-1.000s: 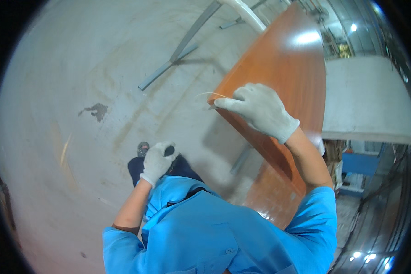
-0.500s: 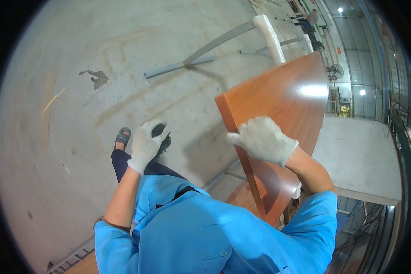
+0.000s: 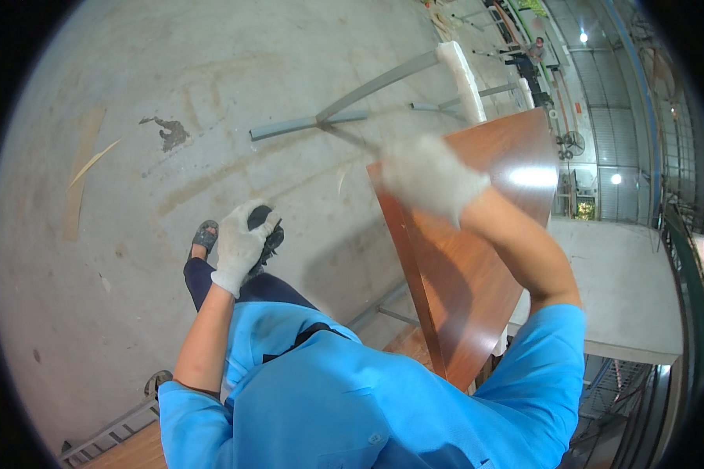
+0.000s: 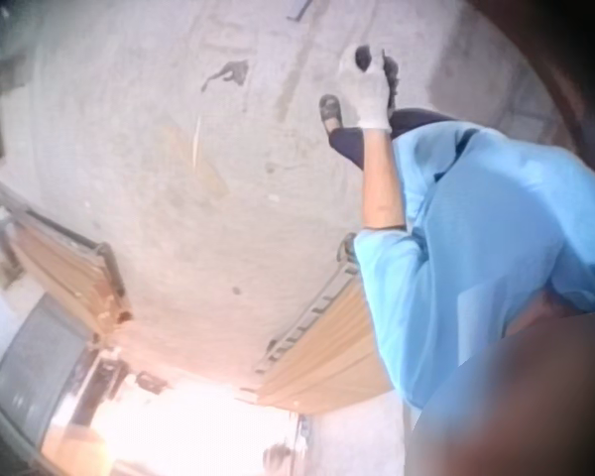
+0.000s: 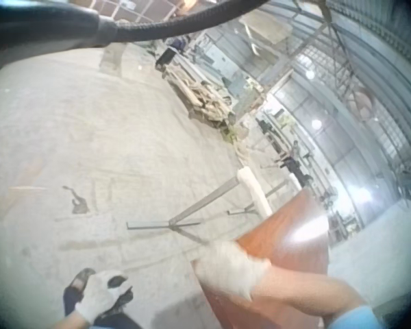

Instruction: The person uses a small black pad to rub and polish the surface and edges of a large wooden tabletop. The person moves around the table, repeatedly wiping different sections of the top and sides.

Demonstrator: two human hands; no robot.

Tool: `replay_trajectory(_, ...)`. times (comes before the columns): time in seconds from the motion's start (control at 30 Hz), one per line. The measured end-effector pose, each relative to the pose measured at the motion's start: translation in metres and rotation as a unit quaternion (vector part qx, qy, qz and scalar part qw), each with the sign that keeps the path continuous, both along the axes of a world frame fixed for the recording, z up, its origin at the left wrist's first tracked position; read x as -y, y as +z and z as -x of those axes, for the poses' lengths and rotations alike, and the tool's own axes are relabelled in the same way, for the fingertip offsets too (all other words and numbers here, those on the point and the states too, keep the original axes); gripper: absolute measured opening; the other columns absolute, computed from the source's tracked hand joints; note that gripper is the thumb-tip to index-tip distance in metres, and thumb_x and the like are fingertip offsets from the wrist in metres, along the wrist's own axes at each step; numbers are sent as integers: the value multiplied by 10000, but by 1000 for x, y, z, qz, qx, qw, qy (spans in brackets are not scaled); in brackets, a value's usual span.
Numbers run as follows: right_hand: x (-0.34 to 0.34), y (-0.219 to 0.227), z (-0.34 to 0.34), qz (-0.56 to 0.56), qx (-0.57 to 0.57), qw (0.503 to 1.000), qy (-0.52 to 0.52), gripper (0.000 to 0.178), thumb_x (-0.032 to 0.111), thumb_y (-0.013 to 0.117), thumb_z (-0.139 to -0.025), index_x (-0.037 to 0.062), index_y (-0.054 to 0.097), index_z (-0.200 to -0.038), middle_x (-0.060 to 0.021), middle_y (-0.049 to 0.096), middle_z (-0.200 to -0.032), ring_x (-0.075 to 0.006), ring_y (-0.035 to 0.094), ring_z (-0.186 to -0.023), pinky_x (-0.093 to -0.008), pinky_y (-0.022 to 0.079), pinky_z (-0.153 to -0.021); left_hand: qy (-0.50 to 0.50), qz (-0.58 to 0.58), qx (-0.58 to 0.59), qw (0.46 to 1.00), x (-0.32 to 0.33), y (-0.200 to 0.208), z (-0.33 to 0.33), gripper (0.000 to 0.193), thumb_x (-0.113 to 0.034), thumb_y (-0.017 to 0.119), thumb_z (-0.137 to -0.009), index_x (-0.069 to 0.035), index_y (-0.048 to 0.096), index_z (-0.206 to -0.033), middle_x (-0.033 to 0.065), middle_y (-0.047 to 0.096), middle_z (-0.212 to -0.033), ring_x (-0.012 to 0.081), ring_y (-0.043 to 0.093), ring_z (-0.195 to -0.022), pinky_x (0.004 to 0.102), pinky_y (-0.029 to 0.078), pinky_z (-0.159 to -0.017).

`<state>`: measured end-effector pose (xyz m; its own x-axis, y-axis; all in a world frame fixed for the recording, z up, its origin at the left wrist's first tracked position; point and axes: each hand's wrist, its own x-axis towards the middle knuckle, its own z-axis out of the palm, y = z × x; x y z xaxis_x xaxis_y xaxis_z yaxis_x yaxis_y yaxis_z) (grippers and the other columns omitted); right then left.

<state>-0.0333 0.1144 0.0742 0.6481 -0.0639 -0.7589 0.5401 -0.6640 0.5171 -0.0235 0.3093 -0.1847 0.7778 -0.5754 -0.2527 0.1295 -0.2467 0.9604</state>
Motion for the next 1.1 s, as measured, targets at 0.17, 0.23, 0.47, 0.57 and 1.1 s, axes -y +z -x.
replay_trajectory(0.17, 59, 11, -21, -160, 411, 898, 6, 279, 109, 588, -953, 224, 757, -1143, -45, 766, -874, -193, 727, -851, -329, 574, -733, -50, 3, 141, 989, 23, 19, 4, 386, -197, 774, -849, -52, 701, -1199, 171, 711, -1128, 310, 679, -1066, 388, 522, -951)
replay_trajectory(0.23, 76, 22, -2, -300, 437, 848, -27, 266, 118, 599, -961, 214, 752, -1156, -54, 766, -927, -207, 719, -847, -330, 561, -732, -80, 59, 168, 981, 46, 35, 8, 488, -246, 794, -819, -55, 671, -1251, 171, 702, -1120, 328, 666, -1083, 404, 518, -964)
replay_trajectory(0.47, 79, 28, 62, -413, 482, 763, -121, 295, 92, 650, -939, 213, 740, -1192, -76, 753, -976, -257, 708, -859, -361, 552, -728, -43, 184, 85, 978, 131, 84, 13, 588, -305, 890, -746, -37, 678, -1224, 163, 659, -1168, 272, 670, -1008, 374, 550, -896)
replay_trajectory(0.57, 80, 23, 91, -411, 470, 760, -183, 300, 95, 659, -929, 205, 738, -1197, -79, 753, -980, -267, 709, -862, -355, 556, -735, -51, 202, -49, 977, 139, 87, 7, 503, -289, 885, -773, -20, 705, -1158, 136, 666, -1121, 221, 678, -937, 331, 571, -821)
replay_trajectory(1.1, 69, -28, 108, -266, 130, 954, -46, 277, 74, 590, -856, 264, 686, -1033, -47, 590, -717, -269, 650, -691, -387, 498, -538, 39, 170, -280, 944, 117, 35, 0, 295, -294, 752, -943, -21, 661, -1010, 55, 675, -821, 131, 623, -629, 286, 511, -550)
